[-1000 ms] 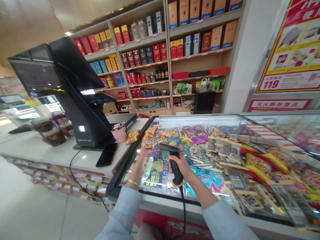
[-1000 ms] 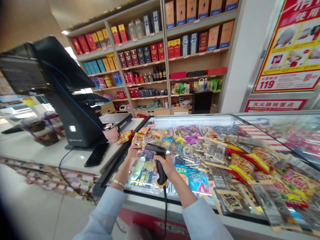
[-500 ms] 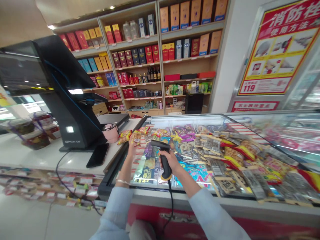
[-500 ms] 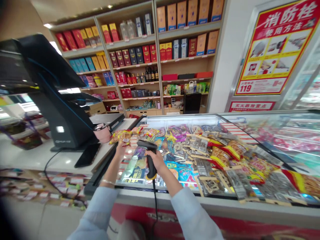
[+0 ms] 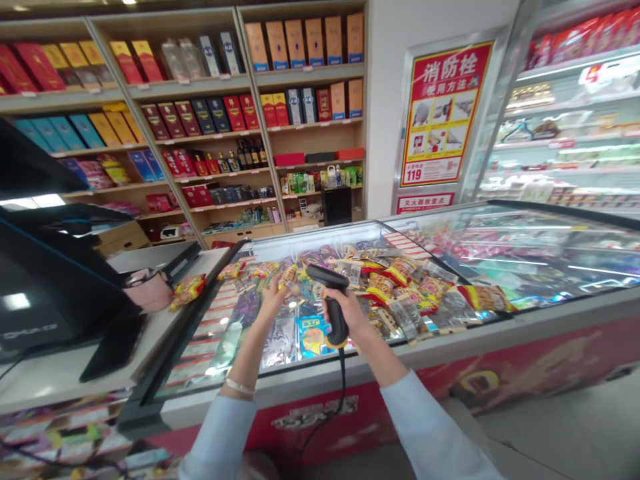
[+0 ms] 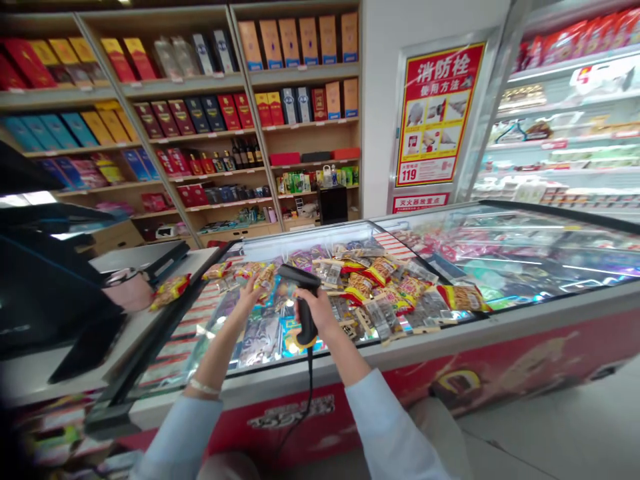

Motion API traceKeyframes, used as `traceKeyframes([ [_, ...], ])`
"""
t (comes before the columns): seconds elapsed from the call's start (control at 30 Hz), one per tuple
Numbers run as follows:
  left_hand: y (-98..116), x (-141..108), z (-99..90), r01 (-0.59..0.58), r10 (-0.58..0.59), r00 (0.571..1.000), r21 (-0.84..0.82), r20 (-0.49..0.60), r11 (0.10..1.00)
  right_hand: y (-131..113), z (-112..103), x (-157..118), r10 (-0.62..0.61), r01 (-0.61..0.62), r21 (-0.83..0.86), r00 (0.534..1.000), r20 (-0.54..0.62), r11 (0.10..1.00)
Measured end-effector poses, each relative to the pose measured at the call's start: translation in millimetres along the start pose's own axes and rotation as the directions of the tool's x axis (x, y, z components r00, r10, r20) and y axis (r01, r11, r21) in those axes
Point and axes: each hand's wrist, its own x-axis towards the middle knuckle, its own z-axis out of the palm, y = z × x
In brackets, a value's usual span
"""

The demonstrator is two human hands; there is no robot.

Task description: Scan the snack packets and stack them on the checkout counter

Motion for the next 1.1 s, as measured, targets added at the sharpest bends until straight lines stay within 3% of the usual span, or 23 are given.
traceKeyframes([
  [0.07,1,-10,36.2,0.047,-0.042,0.998,0.14,-0.038,0.989,-16,-32,-7,-0.042,0.042,0.006,0.997,-0.071,0.999],
  [0.17,11,-27,80.0,-0.072,0.075,0.997,0.286,0.001,0.956,-36,-80,-16,-0.078,0.079,-0.003,0.979,-0.186,0.997],
  [0.23,19,-38,103.7,-0.178,0.159,0.984,0.515,0.082,0.838,-47,-110,-20,-0.095,0.093,-0.022,0.958,-0.269,0.995],
  [0.3,25,-47,125.5,-0.272,0.224,0.961,0.697,0.162,0.664,-54,-135,-23,-0.12,0.117,-0.028,0.942,-0.315,0.993],
  [0.4,26,-57,156.7,-0.363,0.347,0.913,0.813,0.213,0.456,-59,-162,-24,-0.171,0.172,-0.031,0.912,-0.374,0.985],
  [0.5,17,-58,182.2,-0.401,0.424,0.874,0.844,0.236,0.356,-58,-177,-22,-0.181,0.192,-0.017,0.892,-0.414,0.981],
  [0.63,4,-53,197.5,-0.47,0.484,0.831,0.811,0.274,0.348,-55,-185,-18,-0.126,0.162,0.048,0.895,-0.429,0.986],
  [0.77,-2,-48,194.5,-0.566,0.564,0.762,0.752,0.319,0.339,-54,-187,-16,-0.111,0.16,0.085,0.904,-0.413,0.983],
  [1.1,4,-56,202.4,-0.642,0.485,0.715,0.748,0.503,0.17,-49,-190,-18,-0.124,0.183,0.098,0.894,-0.43,0.978],
])
